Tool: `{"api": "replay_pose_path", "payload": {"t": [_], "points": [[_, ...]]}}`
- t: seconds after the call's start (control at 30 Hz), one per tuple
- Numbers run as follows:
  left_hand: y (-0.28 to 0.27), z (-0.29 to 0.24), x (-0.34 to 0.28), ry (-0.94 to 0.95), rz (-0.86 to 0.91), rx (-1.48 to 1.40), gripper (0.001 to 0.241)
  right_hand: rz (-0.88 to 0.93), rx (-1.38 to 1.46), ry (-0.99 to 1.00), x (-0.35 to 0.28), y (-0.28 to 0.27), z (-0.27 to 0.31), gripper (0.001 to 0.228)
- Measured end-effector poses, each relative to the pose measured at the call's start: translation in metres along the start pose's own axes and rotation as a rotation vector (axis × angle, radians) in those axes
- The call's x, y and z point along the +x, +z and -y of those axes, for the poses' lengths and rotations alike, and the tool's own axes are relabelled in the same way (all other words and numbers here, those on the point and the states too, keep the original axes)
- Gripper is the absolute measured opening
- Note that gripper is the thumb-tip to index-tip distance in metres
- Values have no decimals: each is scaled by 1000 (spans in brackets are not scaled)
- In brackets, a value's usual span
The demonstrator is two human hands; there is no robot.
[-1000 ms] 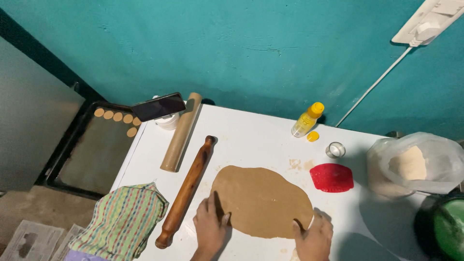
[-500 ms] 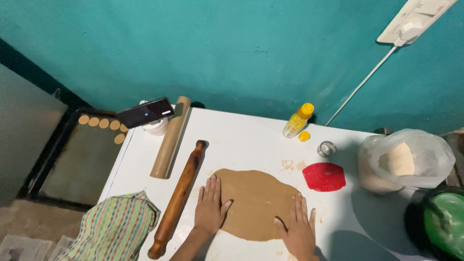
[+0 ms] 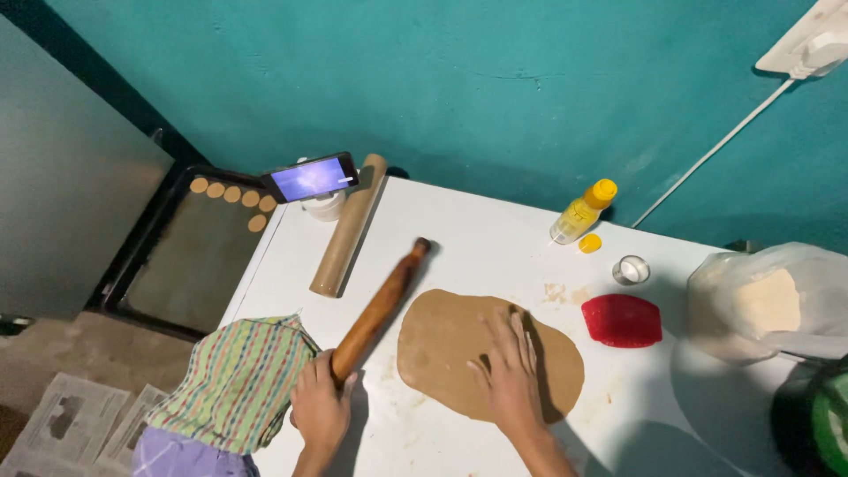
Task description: Prepare cookies by spraying a baking sheet, rolling out dough, and cutting shapes.
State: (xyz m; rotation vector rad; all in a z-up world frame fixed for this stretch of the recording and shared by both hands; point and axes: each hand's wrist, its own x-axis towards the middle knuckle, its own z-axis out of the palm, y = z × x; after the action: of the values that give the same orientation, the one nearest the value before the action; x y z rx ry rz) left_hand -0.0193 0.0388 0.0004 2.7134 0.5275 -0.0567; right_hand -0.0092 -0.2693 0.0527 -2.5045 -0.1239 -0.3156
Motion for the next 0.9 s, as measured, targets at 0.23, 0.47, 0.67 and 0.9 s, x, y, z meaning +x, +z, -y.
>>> {"api": "replay_pose_path", "payload": {"t": [0.23, 0.47, 0.67, 0.9], "points": [[-33, -31, 5, 593, 78, -282, 55, 67, -421, -3, -62, 22, -53, 75], [-4, -37, 41, 804, 303, -182, 61, -218, -365, -100, -135, 104, -139, 65], [11, -73, 97, 983, 306, 33, 79, -105, -452, -38, -25, 44, -84, 92], [12, -112, 137, 918, 126, -54, 67, 61, -401, 160, 17, 35, -106, 82]]}}
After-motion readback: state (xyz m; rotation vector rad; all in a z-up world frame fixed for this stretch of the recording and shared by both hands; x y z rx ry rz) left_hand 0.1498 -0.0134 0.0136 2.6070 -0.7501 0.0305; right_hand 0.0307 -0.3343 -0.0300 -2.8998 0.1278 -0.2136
